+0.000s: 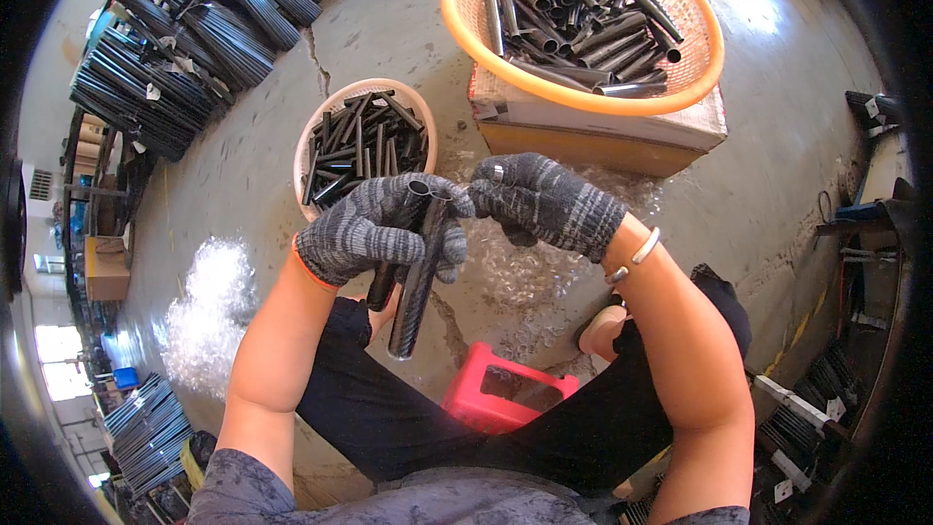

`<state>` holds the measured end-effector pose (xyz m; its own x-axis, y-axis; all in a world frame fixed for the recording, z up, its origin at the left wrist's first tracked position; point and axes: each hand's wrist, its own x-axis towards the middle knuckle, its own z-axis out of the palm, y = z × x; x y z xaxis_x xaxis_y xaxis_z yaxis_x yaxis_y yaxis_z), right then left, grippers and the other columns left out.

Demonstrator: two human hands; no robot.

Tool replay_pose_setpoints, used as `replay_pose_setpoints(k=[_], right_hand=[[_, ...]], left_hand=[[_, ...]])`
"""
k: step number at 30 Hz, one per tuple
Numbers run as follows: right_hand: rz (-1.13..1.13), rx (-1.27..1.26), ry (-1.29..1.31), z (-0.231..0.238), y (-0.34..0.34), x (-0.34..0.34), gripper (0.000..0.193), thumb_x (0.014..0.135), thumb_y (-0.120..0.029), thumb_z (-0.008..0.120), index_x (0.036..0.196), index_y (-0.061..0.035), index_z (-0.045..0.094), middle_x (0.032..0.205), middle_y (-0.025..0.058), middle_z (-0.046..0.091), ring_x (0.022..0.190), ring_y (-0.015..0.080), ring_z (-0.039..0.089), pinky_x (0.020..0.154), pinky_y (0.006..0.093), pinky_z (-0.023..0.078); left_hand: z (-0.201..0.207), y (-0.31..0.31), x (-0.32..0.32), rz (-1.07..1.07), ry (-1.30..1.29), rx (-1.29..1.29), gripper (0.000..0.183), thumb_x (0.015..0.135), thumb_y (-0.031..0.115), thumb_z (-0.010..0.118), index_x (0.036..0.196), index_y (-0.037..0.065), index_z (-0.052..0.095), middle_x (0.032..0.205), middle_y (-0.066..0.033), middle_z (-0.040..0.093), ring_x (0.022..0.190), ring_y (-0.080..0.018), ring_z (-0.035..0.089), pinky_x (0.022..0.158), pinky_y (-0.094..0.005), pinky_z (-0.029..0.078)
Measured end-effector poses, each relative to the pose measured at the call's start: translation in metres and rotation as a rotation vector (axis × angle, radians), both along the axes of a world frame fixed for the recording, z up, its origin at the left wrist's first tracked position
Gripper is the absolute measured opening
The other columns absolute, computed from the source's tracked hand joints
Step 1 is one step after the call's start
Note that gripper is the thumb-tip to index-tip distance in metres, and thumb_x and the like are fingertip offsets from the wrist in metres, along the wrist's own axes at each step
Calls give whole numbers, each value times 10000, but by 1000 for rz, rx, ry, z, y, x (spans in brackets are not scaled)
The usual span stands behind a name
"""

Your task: The person picks up metal tubes from plastic baskets and fits them together by hand while sitting on a stool. The assembled tubes are then placed back into a separate basket.

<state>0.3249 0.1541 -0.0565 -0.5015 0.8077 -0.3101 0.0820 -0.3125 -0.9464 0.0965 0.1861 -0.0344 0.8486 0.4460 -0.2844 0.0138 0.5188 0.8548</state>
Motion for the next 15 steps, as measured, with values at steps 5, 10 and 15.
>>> replay_pose_setpoints(k=[5,10,15], right_hand=[[-97,-18,-106,-14,3,5,251,926,-277,533,775,-77,543,609,-37,425,484,69,399,444,228,359],[-190,5,-417,-48,5,38,242,889,-284,609,883,-44,578,648,-10,515,492,70,433,439,233,380],[80,601,-1210,-91,-8,98,228,821,-260,594,848,-43,656,818,200,644,767,378,617,702,447,486]], left_hand=[[1,3,-8,30,-11,17,508,748,75,701,1208,-15,504,1001,-154,639,929,-267,636,831,-396,516],[1,5,-20,52,-6,-21,508,725,64,722,1182,-18,517,998,-146,641,921,-265,639,835,-406,520],[5,4,-32,61,-45,8,489,717,76,736,1149,-19,530,969,-137,642,900,-264,641,804,-395,529]])
